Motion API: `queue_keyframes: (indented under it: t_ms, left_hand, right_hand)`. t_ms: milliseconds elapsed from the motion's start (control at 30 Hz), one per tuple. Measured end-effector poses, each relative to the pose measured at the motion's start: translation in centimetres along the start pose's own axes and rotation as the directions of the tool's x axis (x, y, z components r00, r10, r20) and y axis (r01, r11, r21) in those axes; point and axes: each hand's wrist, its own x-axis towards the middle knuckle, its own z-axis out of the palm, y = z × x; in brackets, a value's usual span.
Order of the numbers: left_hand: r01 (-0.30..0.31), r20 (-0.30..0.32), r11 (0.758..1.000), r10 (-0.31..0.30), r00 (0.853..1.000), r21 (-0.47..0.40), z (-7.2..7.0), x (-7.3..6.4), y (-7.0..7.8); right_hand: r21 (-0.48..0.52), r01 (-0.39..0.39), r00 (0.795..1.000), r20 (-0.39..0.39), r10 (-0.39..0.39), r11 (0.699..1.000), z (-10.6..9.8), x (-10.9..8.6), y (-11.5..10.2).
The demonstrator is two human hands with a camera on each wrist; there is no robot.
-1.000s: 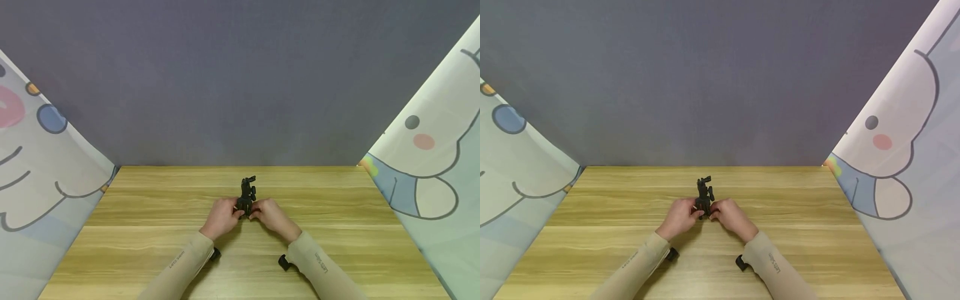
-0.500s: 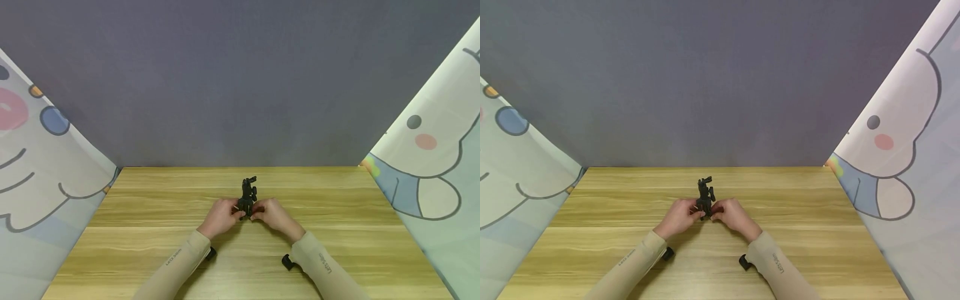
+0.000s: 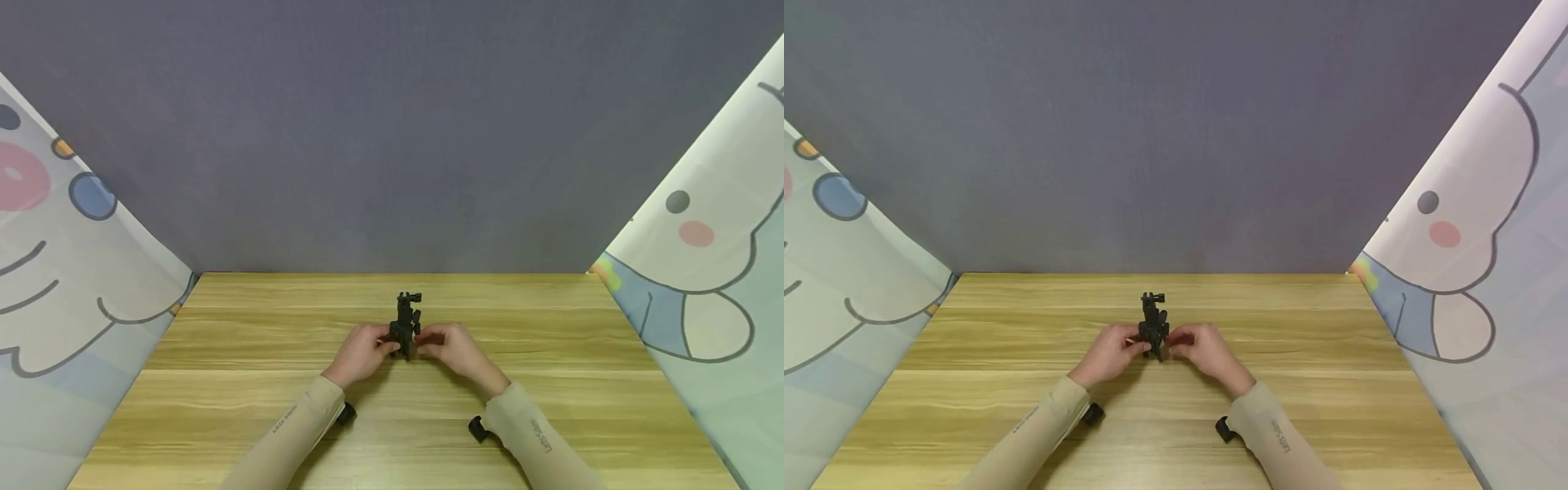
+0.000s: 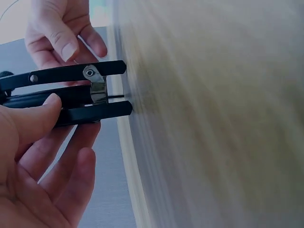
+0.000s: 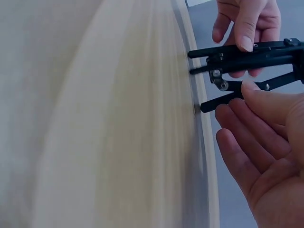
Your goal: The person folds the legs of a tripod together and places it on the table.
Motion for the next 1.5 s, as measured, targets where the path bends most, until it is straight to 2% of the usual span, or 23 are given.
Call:
queue_keyframes:
  t_ms: [133, 267, 367, 500, 700, 967, 1200, 1367, 1500]
  left_hand:
    - [0.007, 0.036, 0.999, -0.006, 0.999, -0.042, 0.0, 0.3, -0.4]
    - [0.028, 0.127, 0.993, -0.013, 0.992, -0.117, -0.1, 0.7, -0.9]
    - [0.037, 0.190, 0.986, -0.005, 0.982, -0.163, -0.1, 1.0, -1.1]
    - [0.039, 0.217, 0.979, 0.005, 0.976, -0.199, -0.1, 1.2, -1.2]
    - [0.044, 0.194, 0.975, -0.001, 0.981, -0.219, 0.0, 0.9, -1.1]
    - [0.056, 0.081, 0.986, -0.044, 0.996, -0.155, -0.5, 0.1, -0.8]
    - [0.066, 0.100, 0.989, -0.052, 0.994, -0.136, -0.2, -0.1, -0.2]
    - [0.046, 0.065, 0.993, -0.039, 0.997, -0.106, 0.2, 0.0, -0.1]
    - [0.035, 0.036, 0.997, -0.033, 0.999, -0.072, 0.4, 0.1, -0.2]
  right_hand:
    - [0.021, -0.017, 1.000, -0.023, 0.018, 1.000, -0.4, -0.2, 0.0]
    - [0.030, -0.032, 0.998, -0.046, 0.033, 0.999, -0.5, -0.2, -0.1]
    - [0.041, -0.018, 0.998, -0.055, 0.020, 0.999, -0.4, -0.1, -0.2]
    - [0.033, 0.024, 0.999, -0.041, -0.023, 0.999, -0.2, 0.0, -0.2]
    - [0.000, 0.062, 0.995, -0.073, -0.062, 0.998, 0.0, 0.0, -0.3]
    - [-0.044, 0.026, 0.990, -0.138, -0.032, 0.999, 0.2, -0.3, -1.0]
    - [-0.081, 0.015, 0.983, -0.179, -0.029, 0.997, 0.8, -0.7, -1.6]
    - [-0.062, 0.033, 0.988, -0.150, -0.042, 0.998, 1.0, -0.8, -1.6]
    - [-0.029, 0.063, 0.996, -0.061, -0.065, 0.998, 1.0, -0.9, -1.2]
